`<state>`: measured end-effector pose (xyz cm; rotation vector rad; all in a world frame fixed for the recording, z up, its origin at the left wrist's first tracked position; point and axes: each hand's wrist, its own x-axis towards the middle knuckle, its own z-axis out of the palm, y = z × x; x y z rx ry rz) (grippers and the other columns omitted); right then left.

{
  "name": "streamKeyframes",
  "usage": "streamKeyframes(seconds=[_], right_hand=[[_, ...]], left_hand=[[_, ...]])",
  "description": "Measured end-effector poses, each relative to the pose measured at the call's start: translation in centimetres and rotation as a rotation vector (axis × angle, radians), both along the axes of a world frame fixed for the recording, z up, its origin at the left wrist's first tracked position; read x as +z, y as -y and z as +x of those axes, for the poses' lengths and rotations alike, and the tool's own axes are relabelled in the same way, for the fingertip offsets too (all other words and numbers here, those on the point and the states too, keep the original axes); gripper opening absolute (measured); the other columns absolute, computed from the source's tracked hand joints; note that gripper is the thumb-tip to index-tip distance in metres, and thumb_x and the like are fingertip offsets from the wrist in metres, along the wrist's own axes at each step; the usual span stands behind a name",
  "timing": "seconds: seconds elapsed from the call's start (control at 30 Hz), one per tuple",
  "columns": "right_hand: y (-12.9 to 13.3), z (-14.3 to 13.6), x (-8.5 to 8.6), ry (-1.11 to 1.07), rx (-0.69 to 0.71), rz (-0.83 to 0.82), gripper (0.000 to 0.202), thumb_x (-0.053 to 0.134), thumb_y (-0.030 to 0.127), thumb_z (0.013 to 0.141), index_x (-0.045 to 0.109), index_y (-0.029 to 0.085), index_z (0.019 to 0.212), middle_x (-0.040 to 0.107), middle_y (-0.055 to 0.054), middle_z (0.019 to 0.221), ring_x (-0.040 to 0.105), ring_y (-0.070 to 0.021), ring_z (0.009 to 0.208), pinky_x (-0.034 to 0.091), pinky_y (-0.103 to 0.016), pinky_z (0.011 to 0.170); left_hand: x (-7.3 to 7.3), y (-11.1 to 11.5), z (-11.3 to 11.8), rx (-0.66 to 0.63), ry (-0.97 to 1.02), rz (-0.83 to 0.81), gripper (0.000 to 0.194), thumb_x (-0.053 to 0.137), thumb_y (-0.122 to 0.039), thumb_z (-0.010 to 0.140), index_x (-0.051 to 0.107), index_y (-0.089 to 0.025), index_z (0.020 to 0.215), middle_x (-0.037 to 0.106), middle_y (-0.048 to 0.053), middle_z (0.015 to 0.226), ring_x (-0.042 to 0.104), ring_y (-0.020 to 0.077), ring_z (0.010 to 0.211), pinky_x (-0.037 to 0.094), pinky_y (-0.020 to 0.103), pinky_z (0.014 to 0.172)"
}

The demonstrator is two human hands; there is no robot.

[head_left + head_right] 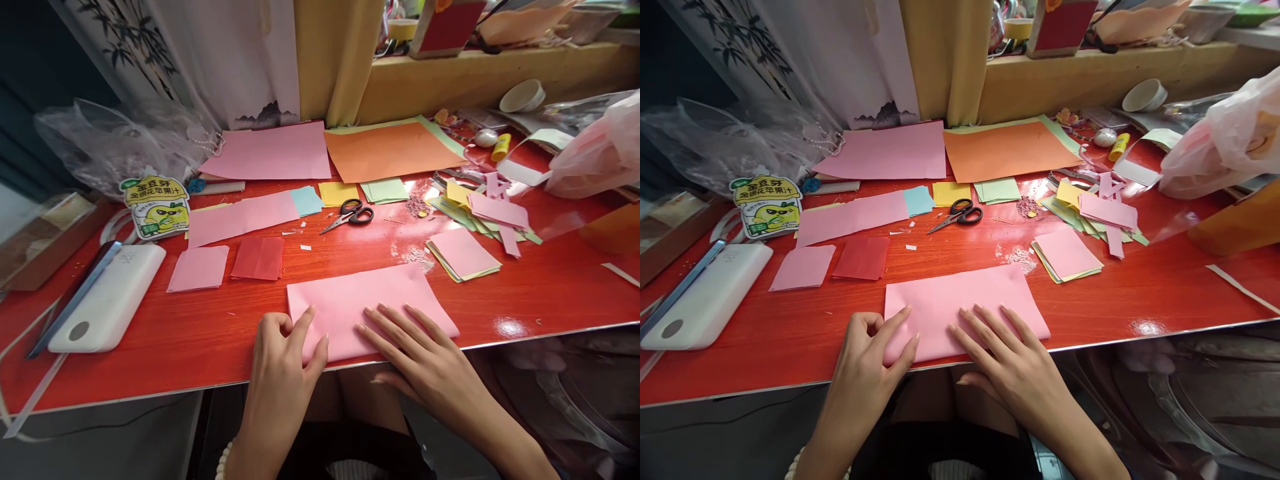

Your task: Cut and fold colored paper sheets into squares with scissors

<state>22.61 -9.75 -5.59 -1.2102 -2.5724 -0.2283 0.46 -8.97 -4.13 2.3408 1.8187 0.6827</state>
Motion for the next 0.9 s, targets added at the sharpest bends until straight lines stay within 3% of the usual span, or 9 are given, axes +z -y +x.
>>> streamKeyframes(seconds=[0.53,0.63,0.73,0.8,0.9], right_hand=[[-0.1,0.2,-0.2,0.024,0.001,-0.028,0.051,0.042,0.045,0.095,0.038,0.025,0.141,0.041,-0.004,0.145,0.036,-0.0222,0.134,0.026,-0.044,0.111],[0.0,0.2,-0.1,0.022,-0.007,-0.04,0.051,0.042,0.045,0.095,0.038,0.025,0.142,0.041,-0.003,0.146,0.036,-0.0219,0.134,0.026,-0.043,0.111],[0.1,0.2,-0.1,0.029,-0.014,-0.048,0.048,0.043,0.042,0.095,0.038,0.027,0.141,0.04,-0.002,0.146,0.035,-0.0218,0.135,0.025,-0.044,0.111],[0.1,0.2,-0.1,0.036,-0.008,-0.032,0.046,0.041,0.041,0.096,0.04,0.027,0.139,0.041,-0.002,0.146,0.035,-0.0213,0.134,0.024,-0.044,0.111],[-0.1,0.2,-0.3,0.024,0.014,0.019,0.046,0.036,0.046,0.096,0.047,0.024,0.135,0.045,-0.003,0.143,0.036,-0.0209,0.134,0.025,-0.042,0.111]], left_hand=[[-0.1,0.0,0.2,0.017,-0.063,0.028,0.035,0.056,-0.025,0.085,0.06,-0.014,0.118,0.039,0.007,0.089,0.048,0.0191,0.079,0.052,0.038,0.073],[0.0,0.1,0.3,0.046,-0.114,0.08,0.034,0.059,-0.026,0.083,0.062,-0.015,0.115,0.044,0.012,0.101,0.05,0.022,0.084,0.052,0.041,0.076],[0.0,0.6,0.5,0.086,-0.214,0.171,0.034,0.062,-0.026,0.081,0.063,-0.018,0.114,0.049,0.018,0.122,0.053,0.0318,0.101,0.048,0.052,0.084],[-0.1,1.0,0.9,-0.047,-0.252,0.234,0.033,0.061,-0.022,0.082,0.063,-0.019,0.115,0.053,0.016,0.129,0.052,0.035,0.112,0.046,0.055,0.089],[-0.5,1.3,1.8,-0.41,-0.198,0.372,0.028,0.059,-0.018,0.083,0.066,-0.01,0.108,0.064,0.014,0.12,0.058,0.0297,0.113,0.052,0.042,0.091]])
